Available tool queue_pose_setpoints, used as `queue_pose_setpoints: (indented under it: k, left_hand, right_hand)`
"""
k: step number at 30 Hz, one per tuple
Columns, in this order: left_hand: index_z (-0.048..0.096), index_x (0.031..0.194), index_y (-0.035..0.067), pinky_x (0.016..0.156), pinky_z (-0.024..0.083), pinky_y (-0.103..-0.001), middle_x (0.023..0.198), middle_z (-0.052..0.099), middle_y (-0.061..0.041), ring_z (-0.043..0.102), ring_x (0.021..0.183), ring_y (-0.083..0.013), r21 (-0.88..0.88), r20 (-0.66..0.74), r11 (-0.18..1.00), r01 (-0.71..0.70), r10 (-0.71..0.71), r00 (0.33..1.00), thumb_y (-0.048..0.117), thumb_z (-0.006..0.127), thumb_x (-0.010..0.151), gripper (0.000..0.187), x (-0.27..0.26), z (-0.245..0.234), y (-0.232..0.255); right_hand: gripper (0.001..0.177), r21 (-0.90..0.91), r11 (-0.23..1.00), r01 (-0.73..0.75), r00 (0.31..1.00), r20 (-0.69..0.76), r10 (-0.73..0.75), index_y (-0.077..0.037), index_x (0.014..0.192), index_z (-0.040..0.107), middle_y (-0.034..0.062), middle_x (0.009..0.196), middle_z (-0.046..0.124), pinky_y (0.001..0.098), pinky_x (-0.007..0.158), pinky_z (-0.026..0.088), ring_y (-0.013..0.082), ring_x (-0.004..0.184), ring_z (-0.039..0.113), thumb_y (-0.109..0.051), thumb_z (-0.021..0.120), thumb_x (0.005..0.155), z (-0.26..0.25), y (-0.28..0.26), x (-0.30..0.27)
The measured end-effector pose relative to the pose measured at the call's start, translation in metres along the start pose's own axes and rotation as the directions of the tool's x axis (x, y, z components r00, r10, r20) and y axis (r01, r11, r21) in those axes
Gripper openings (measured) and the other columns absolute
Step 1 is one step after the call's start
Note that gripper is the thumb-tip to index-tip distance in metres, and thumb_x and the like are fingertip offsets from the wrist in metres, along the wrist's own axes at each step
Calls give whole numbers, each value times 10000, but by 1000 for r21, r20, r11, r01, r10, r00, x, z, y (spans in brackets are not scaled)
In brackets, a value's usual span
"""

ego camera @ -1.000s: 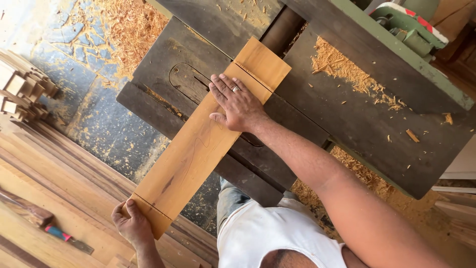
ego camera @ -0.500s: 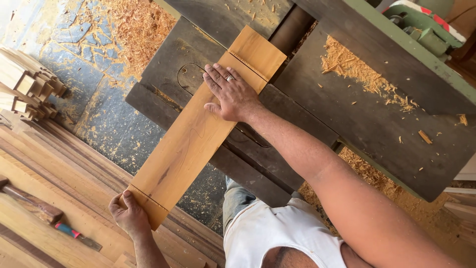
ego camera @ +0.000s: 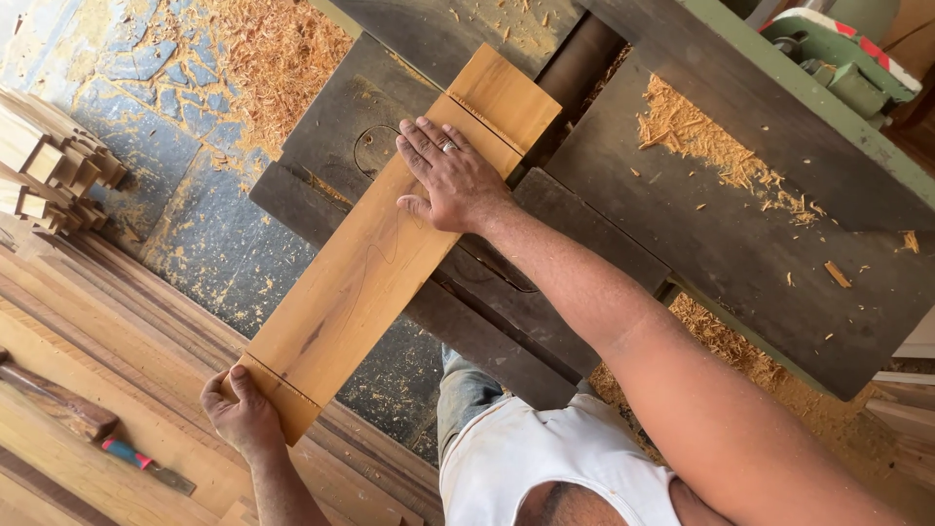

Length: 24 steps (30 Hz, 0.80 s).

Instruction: Flattening and smoothing a wood plank using a stationary jointer machine.

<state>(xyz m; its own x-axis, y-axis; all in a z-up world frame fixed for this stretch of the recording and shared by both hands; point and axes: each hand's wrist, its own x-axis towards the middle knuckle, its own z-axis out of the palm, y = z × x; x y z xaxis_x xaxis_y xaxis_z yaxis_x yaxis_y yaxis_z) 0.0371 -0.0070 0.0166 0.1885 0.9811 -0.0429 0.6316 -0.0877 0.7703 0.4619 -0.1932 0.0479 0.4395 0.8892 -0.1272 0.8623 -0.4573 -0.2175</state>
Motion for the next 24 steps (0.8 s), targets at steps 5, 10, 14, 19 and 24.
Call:
queue_pose_setpoints:
  k: [5,10,14,19,24]
  left_hand:
    - [595,1203,30,917,523,-316,1130,630,-80,607,1044,-177,11,-6,1000,7,-7,1000,396,693,1094,394,3,0,2]
    - [598,1192,34,923,518,-324,1117,627,-88,600,1037,-187,2,-26,1000,9,-8,1000,396,697,1091,389,11,2,-5]
    - [602,1193,26,942,514,-336,1129,633,-96,592,1051,-200,-75,-94,996,-38,31,995,411,703,1070,417,23,7,-47]
    - [515,1335,-104,958,441,-434,1295,546,-214,527,1178,-321,-45,-297,956,-288,263,918,340,759,1096,560,17,-5,-75]
    - [646,1218,9,727,572,-392,1030,718,-79,676,849,-206,-507,194,731,457,-420,887,396,648,1003,443,-20,-60,-153]
  right_hand:
    - [882,22,1000,3,1000,0,-3,-56,1615,217,124,1700,173,474,1284,122,287,1570,145,-684,366,1014,2,-1,9]
    - [882,46,999,28,999,-24,-27,-60,1613,226,124,1695,184,471,1280,119,286,1563,157,-687,364,1009,11,1,30]
    - [857,19,995,96,993,-64,-95,-51,1617,233,136,1704,178,460,1281,112,299,1572,166,-668,356,1035,9,-4,57]
    - [807,-24,983,183,976,-116,-184,-103,1614,289,82,1724,208,442,1304,124,283,1591,195,-635,365,1011,16,-30,98]
    - [875,-129,955,268,937,-195,-290,-86,1613,272,150,1688,256,532,1251,152,352,1559,215,-706,335,999,57,-68,52]
